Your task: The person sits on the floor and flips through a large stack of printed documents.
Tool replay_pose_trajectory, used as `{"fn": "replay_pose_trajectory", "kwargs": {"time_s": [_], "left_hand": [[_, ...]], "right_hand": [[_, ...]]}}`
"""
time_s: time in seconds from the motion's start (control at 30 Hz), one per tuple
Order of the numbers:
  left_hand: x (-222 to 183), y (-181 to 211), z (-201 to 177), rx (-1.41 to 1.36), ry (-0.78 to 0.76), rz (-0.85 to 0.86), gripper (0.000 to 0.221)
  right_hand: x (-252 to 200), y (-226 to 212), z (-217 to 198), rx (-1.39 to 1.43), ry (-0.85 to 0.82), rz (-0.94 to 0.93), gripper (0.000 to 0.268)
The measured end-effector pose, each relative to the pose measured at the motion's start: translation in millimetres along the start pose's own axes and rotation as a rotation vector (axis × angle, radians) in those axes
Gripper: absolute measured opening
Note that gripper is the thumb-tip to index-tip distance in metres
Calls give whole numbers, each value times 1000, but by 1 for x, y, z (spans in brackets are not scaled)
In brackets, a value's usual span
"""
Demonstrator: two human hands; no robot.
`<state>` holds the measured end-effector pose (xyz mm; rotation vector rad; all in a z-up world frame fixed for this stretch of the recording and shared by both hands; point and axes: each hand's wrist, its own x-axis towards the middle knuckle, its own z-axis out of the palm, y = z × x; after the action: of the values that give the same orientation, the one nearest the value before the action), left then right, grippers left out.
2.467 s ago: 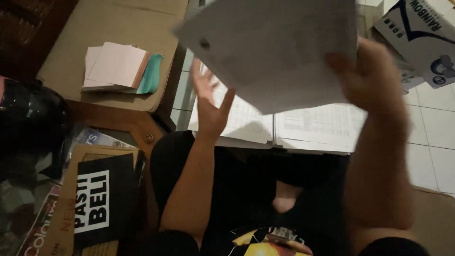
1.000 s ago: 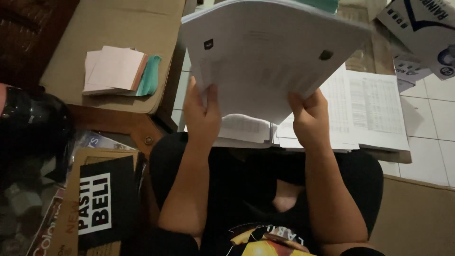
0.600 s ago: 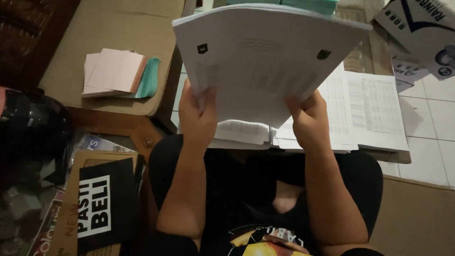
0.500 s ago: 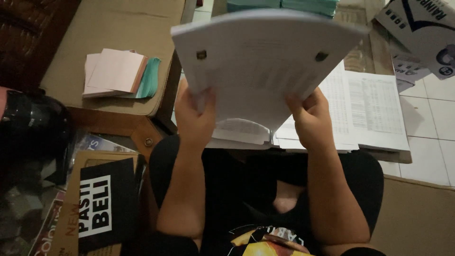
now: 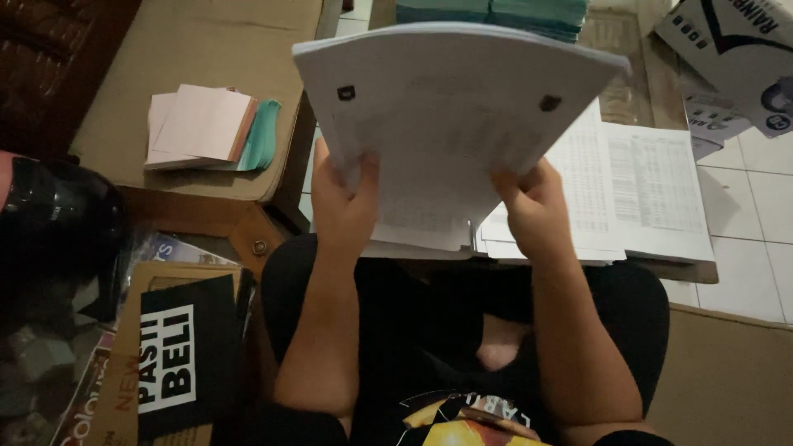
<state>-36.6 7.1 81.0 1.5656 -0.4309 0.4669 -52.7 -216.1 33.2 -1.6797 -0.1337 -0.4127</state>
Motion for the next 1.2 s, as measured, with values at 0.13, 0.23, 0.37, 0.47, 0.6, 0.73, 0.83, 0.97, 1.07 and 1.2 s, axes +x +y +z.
{"fn": "replay_pose_trajectory", "kwargs": {"time_s": [0.13, 0.23, 0.37, 0.47, 0.6, 0.73, 0.83, 0.97, 1.07, 1.2], "left_hand": [[-4, -24, 5, 16, 10, -20, 22], [-2, -26, 3, 62, -3, -6, 19], [-1, -25, -4, 41, -20, -65, 23], [-3, -29, -4, 21, -15, -49, 26], [-5, -31, -1, 35, -5, 12, 22], [-9, -38, -5, 91, 30, 22, 23], [-7, -42, -9, 26, 15, -14, 32], [-5, -29, -8, 19, 19, 70, 17], [-9, -32, -9, 16, 25, 63, 17], [-3, -24, -14, -72, 15, 78, 30]], "right_hand": [[-2, -6, 8, -16, -4, 43, 33], [1, -12, 6, -38, 42, 18, 36], [0, -6, 3, 8, 14, 39, 40], [-2, -1, 3, 17, -3, 60, 41], [-4, 5, -2, -3, 28, 31, 36], [0, -12, -1, -1, 11, 16, 38], [-2, 12, -3, 62, -13, 69, 41], [-4, 12, -3, 24, 15, 29, 37], [-3, 6, -5, 11, 15, 20, 36], [-2, 2, 0, 50, 5, 8, 37]]}}
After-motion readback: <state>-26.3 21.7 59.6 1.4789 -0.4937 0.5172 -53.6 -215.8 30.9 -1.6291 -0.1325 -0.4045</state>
